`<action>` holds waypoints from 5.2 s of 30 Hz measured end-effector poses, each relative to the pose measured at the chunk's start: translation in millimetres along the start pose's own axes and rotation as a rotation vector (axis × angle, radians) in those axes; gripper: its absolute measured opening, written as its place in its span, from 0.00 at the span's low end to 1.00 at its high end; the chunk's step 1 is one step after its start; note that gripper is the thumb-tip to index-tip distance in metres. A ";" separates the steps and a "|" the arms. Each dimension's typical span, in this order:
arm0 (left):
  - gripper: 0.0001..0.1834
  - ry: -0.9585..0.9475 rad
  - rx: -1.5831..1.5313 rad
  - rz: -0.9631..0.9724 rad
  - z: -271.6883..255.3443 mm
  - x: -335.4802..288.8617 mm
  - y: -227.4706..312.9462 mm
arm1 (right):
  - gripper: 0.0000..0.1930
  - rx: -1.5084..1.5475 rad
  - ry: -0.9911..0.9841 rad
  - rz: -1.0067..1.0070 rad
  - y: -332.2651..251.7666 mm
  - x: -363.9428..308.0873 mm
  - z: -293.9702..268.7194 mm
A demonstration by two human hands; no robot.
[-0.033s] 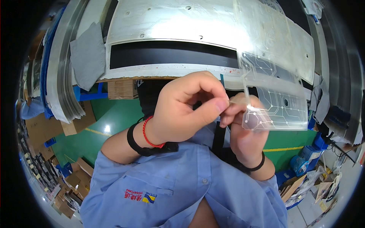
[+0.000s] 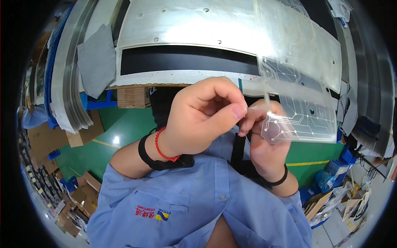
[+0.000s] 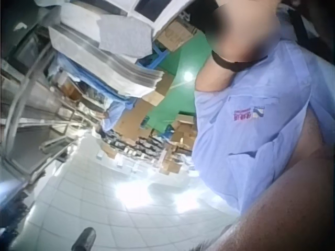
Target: Inspecting and sorting transparent electronic membrane sheets at a workstation.
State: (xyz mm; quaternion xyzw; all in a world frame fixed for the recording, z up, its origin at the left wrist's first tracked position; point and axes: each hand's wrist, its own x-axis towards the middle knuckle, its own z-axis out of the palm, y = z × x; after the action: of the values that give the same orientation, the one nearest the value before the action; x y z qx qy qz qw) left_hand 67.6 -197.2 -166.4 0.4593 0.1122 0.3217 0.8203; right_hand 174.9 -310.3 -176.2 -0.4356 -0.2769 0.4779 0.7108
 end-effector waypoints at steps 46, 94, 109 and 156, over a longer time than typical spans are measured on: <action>0.18 -0.027 -0.020 -0.390 -31.3 -10.0 22.5 | 0.13 -0.119 0.263 0.118 -6.8 37.8 36.9; 0.09 0.367 1.315 0.499 -117.5 54.9 123.2 | 0.26 0.027 0.130 -0.300 -120.3 88.1 -70.6; 0.25 0.447 0.720 0.108 -117.1 30.9 102.7 | 0.27 -0.807 0.397 -0.107 -109.7 82.0 -104.2; 0.22 0.260 0.364 0.332 -92.1 56.2 109.2 | 0.30 -0.268 0.410 -0.368 -122.4 68.1 -125.2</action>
State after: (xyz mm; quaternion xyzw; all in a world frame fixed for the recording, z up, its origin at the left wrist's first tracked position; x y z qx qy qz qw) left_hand 20.3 -58.4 -120.9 0.5661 0.1957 0.4827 0.6390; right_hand 356.5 -312.0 -128.0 -0.5552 -0.2625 0.2024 0.7628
